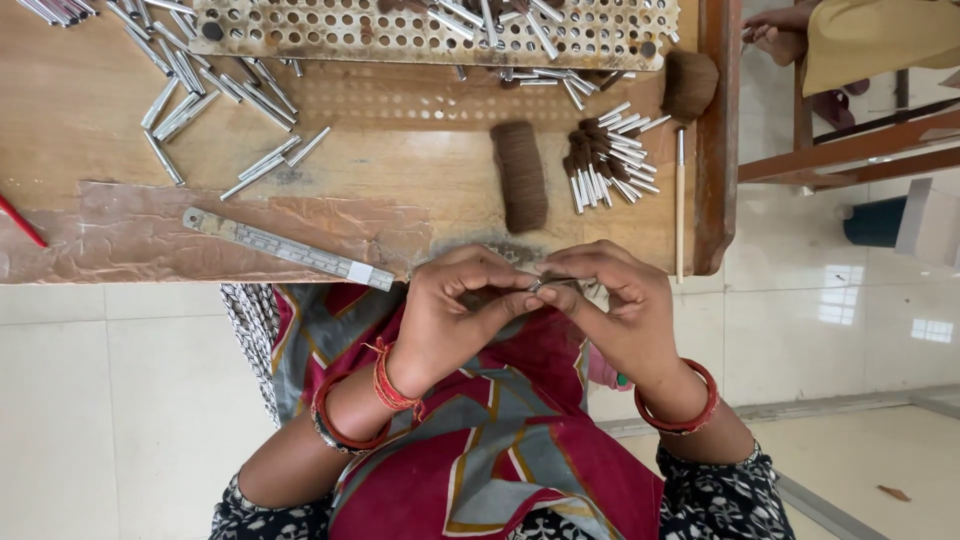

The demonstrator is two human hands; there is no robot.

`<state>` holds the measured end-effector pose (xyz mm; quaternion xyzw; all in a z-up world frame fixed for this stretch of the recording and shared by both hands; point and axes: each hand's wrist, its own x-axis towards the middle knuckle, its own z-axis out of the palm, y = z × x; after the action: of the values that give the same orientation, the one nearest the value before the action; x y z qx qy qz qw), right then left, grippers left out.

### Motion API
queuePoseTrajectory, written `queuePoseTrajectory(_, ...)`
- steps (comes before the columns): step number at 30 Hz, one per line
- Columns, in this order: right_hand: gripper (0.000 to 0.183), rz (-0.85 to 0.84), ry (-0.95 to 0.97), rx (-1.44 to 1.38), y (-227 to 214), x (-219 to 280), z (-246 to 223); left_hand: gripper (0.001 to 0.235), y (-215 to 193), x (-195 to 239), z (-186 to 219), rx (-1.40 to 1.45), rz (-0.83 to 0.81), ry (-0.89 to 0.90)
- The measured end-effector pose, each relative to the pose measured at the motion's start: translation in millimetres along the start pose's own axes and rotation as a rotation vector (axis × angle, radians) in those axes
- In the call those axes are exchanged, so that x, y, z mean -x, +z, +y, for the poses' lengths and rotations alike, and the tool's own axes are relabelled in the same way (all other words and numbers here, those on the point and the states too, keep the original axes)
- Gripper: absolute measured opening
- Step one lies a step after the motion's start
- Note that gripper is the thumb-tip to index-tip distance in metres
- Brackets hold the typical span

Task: The person sits at a wooden workbench assembling brushes. They pick up metal ferrules and tufts of brown bristles, insert and press the bristles into each ferrule by hand, and place the assembled brushes on the bench with the finished pieces.

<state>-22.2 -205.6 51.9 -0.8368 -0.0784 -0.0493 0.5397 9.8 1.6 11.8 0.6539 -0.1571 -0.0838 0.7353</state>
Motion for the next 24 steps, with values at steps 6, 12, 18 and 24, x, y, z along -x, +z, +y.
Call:
queuePoseTrajectory(6, 0.015, -0.055, 0.052, -0.105, 5.8, -0.5, -4.2, 0.016, -0.6, 2.8, 5.5, -0.081, -0.004, 0.081)
queuePoseTrajectory(12, 0.009, -0.015, 0.029, -0.026, 5.5, 0.7, -6.5, 0.018, 5.5, 5.3, -0.7, -0.008, -0.015, 0.044)
queuePoseTrajectory(18, 0.008, -0.011, 0.121, -0.12, 4.3, 0.6, -5.9, 0.021, 7.1, 4.1, -0.7, -0.014, 0.008, 0.07)
queuePoseTrajectory(24, 0.007, -0.023, 0.167, -0.171, 8.0, 0.8, -9.4, 0.023, 8.3, 8.1, -2.6, 0.014, 0.027, 0.075)
